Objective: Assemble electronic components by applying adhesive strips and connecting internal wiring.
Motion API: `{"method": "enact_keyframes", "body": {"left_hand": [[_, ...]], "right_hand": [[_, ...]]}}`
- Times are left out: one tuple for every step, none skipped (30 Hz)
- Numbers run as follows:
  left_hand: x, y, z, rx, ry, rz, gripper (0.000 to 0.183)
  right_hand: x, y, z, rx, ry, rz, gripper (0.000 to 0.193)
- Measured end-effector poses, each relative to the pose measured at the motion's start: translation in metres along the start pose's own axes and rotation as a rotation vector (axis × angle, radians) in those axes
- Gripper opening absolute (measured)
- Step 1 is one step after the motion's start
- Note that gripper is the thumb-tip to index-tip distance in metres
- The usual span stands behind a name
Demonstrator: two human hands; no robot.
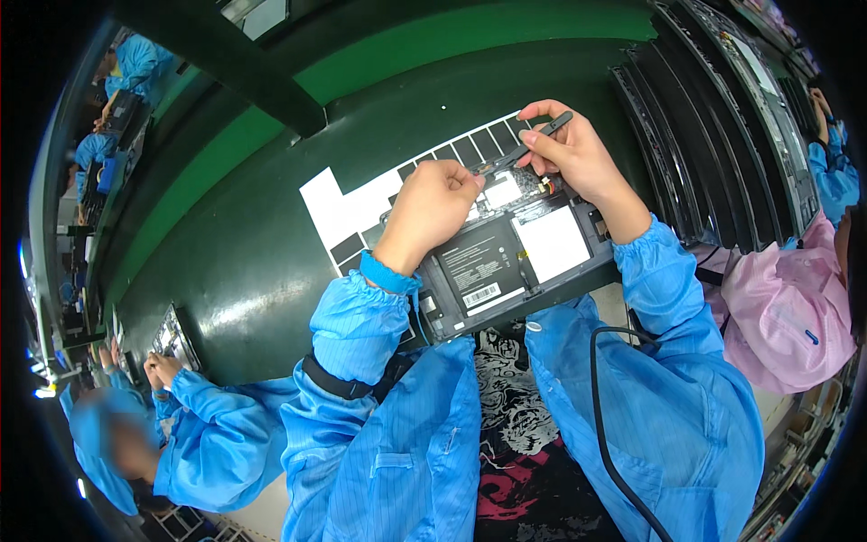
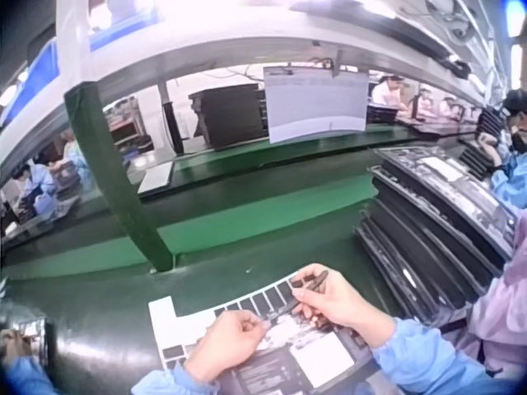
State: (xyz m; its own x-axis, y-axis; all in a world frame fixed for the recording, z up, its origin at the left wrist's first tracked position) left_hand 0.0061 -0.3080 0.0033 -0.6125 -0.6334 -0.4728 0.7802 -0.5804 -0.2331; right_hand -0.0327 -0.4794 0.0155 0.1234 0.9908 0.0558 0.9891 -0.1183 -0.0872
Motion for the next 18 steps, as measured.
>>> {"method": "enact_keyframes", "body": {"left_hand": [[-0.003, 0.001, 0.001, -0.018, 0.025, 0.047, 0.028], [-0.006, 0.002, 0.003, -0.035, 0.05, 0.095, 0.029], [-0.005, 0.003, 0.006, -0.035, 0.053, 0.093, 0.029], [-0.006, 0.003, 0.008, -0.051, 0.105, 0.11, 0.03], [-0.007, 0.003, 0.01, -0.068, 0.156, 0.126, 0.03], [-0.006, 0.002, 0.011, -0.07, 0.16, 0.126, 0.03], [-0.007, 0.001, 0.013, -0.074, 0.166, 0.144, 0.031], [-0.008, 0.0, 0.014, -0.079, 0.172, 0.161, 0.031], [-0.007, 0.001, 0.015, -0.08, 0.175, 0.16, 0.031], [-0.007, 0.001, 0.016, -0.088, 0.202, 0.16, 0.031], [-0.007, 0.002, 0.015, -0.097, 0.228, 0.16, 0.031], [-0.006, 0.003, 0.015, -0.099, 0.231, 0.159, 0.031], [-0.006, 0.004, 0.014, -0.093, 0.239, 0.166, 0.031], [-0.007, 0.004, 0.014, -0.088, 0.248, 0.173, 0.031], [-0.006, 0.004, 0.014, -0.091, 0.25, 0.172, 0.031], [-0.007, 0.003, 0.015, -0.092, 0.253, 0.179, 0.031], [-0.008, 0.002, 0.017, -0.093, 0.255, 0.187, 0.03], [-0.008, 0.003, 0.019, -0.094, 0.258, 0.185, 0.03]], "right_hand": [[-0.001, 0.002, -0.001, -0.043, 0.0, -0.006, 0.026], [-0.001, 0.003, -0.002, -0.086, 0.0, -0.011, 0.026], [-0.001, 0.003, -0.001, -0.089, -0.011, -0.002, 0.024], [-0.001, 0.004, 0.001, -0.09, -0.008, -0.001, 0.024], [0.0, 0.005, 0.0, -0.107, -0.028, -0.006, 0.022], [0.001, 0.005, 0.0, -0.123, -0.047, -0.014, 0.021], [0.002, 0.005, 0.002, -0.108, -0.055, -0.037, 0.018], [0.002, 0.004, 0.002, -0.108, -0.051, -0.038, 0.018], [0.002, 0.004, 0.002, -0.11, -0.049, -0.041, 0.016], [0.002, 0.004, 0.002, -0.113, -0.048, -0.045, 0.014], [0.002, 0.004, 0.002, -0.112, -0.044, -0.044, 0.014], [0.003, 0.003, 0.002, -0.11, -0.057, -0.046, 0.014], [0.003, 0.002, 0.003, -0.107, -0.07, -0.048, 0.013], [0.002, 0.002, 0.003, -0.106, -0.067, -0.047, 0.013], [0.002, 0.002, 0.002, -0.124, -0.071, -0.043, 0.012], [0.002, 0.001, 0.001, -0.142, -0.075, -0.039, 0.01], [0.002, 0.001, 0.002, -0.14, -0.072, -0.039, 0.01], [0.002, 0.001, 0.001, -0.151, -0.076, -0.042, 0.01]]}}
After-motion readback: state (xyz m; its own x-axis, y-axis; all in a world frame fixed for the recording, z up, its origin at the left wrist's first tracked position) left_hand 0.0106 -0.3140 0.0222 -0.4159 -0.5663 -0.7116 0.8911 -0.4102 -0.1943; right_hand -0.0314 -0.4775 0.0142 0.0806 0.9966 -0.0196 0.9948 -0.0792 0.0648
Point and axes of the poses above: each hand's wrist, its own y-axis towards the middle knuckle, its own x-axis out of the palm, z = x × y, the point moved 9 cm from there along y, towards the middle knuckle, and after that the axes turned 2 degrees about -y, right-handed, at the moved point
